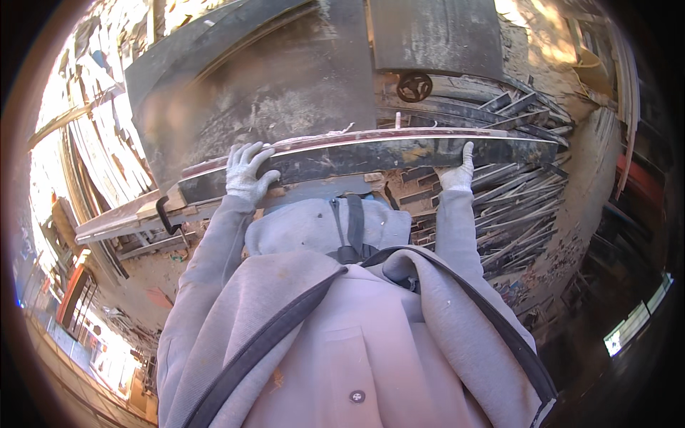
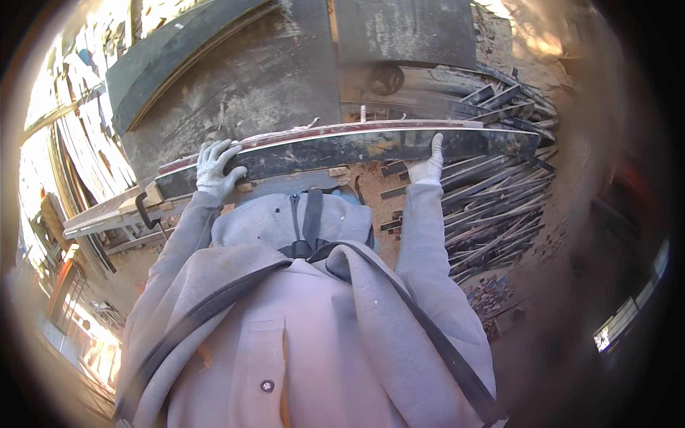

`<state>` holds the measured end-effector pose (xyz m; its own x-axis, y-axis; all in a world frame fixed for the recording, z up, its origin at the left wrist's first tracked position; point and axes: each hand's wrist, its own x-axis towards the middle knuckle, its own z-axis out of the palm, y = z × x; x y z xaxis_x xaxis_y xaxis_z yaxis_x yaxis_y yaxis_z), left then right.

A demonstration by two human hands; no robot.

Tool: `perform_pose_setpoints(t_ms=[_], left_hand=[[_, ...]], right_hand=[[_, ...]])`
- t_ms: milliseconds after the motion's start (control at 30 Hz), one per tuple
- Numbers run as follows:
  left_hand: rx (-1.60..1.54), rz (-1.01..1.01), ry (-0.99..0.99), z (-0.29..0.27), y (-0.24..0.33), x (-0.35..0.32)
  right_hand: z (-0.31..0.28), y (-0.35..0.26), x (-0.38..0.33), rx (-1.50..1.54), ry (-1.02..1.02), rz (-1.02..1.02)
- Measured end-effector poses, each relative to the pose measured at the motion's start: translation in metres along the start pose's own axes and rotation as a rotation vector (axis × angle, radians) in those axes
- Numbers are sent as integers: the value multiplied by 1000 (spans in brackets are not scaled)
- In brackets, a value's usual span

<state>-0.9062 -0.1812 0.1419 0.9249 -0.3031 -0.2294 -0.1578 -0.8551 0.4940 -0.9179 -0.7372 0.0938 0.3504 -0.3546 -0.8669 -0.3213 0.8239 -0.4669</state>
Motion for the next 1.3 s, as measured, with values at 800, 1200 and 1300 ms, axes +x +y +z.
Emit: perform_pose_setpoints(t_ms=[800, 1200, 1300], left_hand=[[36, 1, -16, 1, 6, -5], [272, -66, 218, 47, 32, -32], [238, -38, 267, 45, 35, -23]], right_hand=[[82, -42, -36, -641, 673, -216], [25, -11, 10, 57, 100, -246], [27, -13, 13, 52, 80, -276]])
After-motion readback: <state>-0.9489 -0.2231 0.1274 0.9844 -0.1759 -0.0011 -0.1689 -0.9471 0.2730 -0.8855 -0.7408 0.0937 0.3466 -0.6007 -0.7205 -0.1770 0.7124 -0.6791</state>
